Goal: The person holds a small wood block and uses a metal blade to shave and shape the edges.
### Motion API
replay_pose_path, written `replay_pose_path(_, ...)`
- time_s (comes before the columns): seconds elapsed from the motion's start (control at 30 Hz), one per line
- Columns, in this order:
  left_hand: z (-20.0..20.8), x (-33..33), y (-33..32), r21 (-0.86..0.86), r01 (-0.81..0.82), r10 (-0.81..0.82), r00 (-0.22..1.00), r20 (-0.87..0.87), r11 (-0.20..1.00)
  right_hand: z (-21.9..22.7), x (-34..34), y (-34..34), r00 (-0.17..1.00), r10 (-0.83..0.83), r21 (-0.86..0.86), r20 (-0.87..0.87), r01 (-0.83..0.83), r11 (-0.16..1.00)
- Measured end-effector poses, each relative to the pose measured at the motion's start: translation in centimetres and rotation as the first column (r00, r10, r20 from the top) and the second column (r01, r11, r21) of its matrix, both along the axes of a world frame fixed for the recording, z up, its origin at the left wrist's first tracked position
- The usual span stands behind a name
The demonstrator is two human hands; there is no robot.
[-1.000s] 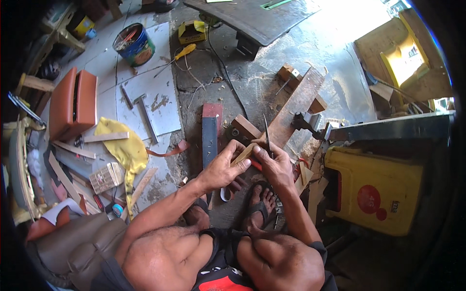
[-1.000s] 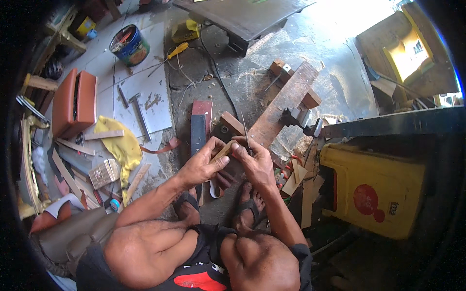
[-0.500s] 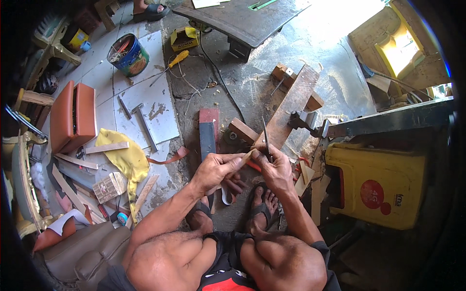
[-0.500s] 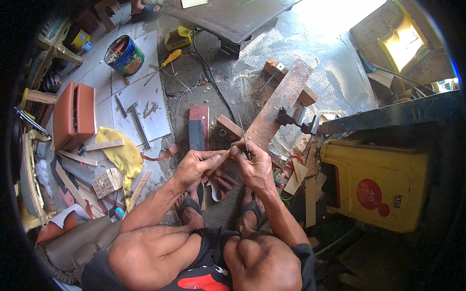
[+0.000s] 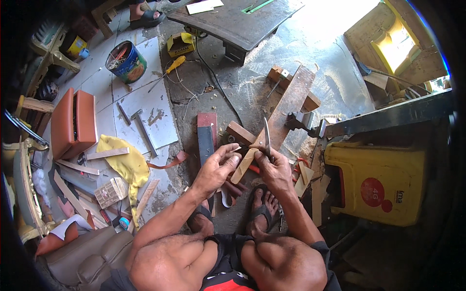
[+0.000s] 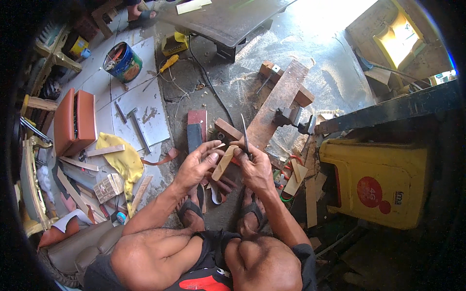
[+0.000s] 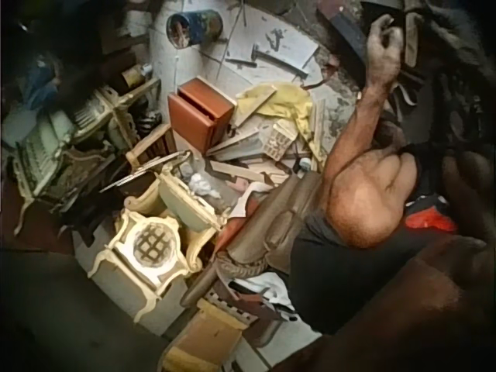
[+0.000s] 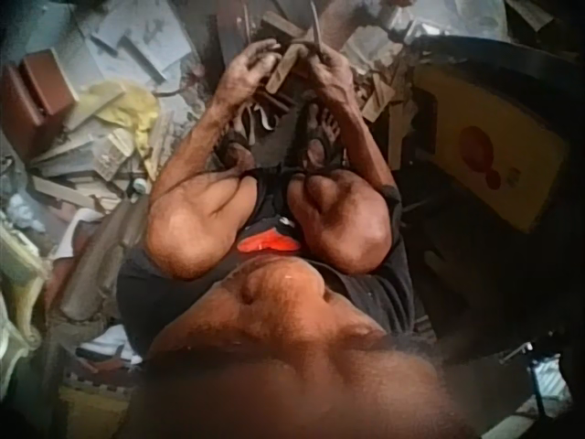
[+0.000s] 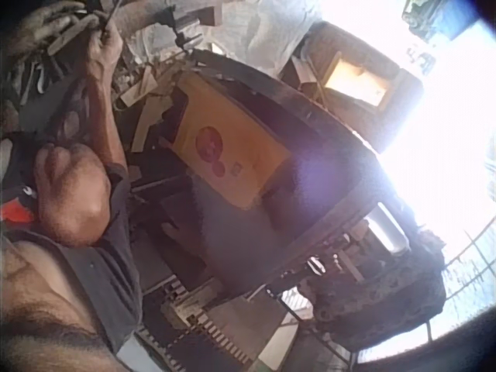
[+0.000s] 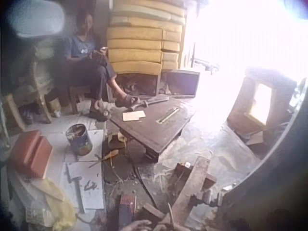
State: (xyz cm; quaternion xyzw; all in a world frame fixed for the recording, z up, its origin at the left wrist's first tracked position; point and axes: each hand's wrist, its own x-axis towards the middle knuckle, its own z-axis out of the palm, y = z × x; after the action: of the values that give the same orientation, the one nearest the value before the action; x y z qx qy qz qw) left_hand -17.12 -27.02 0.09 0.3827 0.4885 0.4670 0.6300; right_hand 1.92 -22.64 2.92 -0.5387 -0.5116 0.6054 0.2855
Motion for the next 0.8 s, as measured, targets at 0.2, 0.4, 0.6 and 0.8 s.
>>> replay_pose_path(0.2, 1.5, -0.1, 0.1, -0.286, 0.266, -0.179, 0.938, 0.298, 0.921, -0.1, 0.1, -0.3, 1.000, -0.012, 0.051, 0.002, 0.012, 0.999)
replay_pose_path(0.4, 2.1, -0.1, 0.9, -0.352, 0.015, 0.169, 0.857, 0.487, 0.936, 0.8, 0.3, -1.0, 0.973, -0.029, 0.104, 0.229, 0.005, 0.995)
replay_pose_path(0.6, 1.1, -0.6, 0.7, -0.387, 0.050, 0.226, 0.739, 0.634, 0.921, 2.4, -0.2, -1.2, 0.963, 0.089, 0.202, 0.253, -0.142, 0.969)
replay_pose_path(0.8, 0.4, -0.3, 0.9, -0.351, -0.006, 0.243, 0.732, 0.636, 0.936, 3.6, 0.2, -1.7, 0.944, 0.151, 0.264, 0.293, -0.232, 0.936)
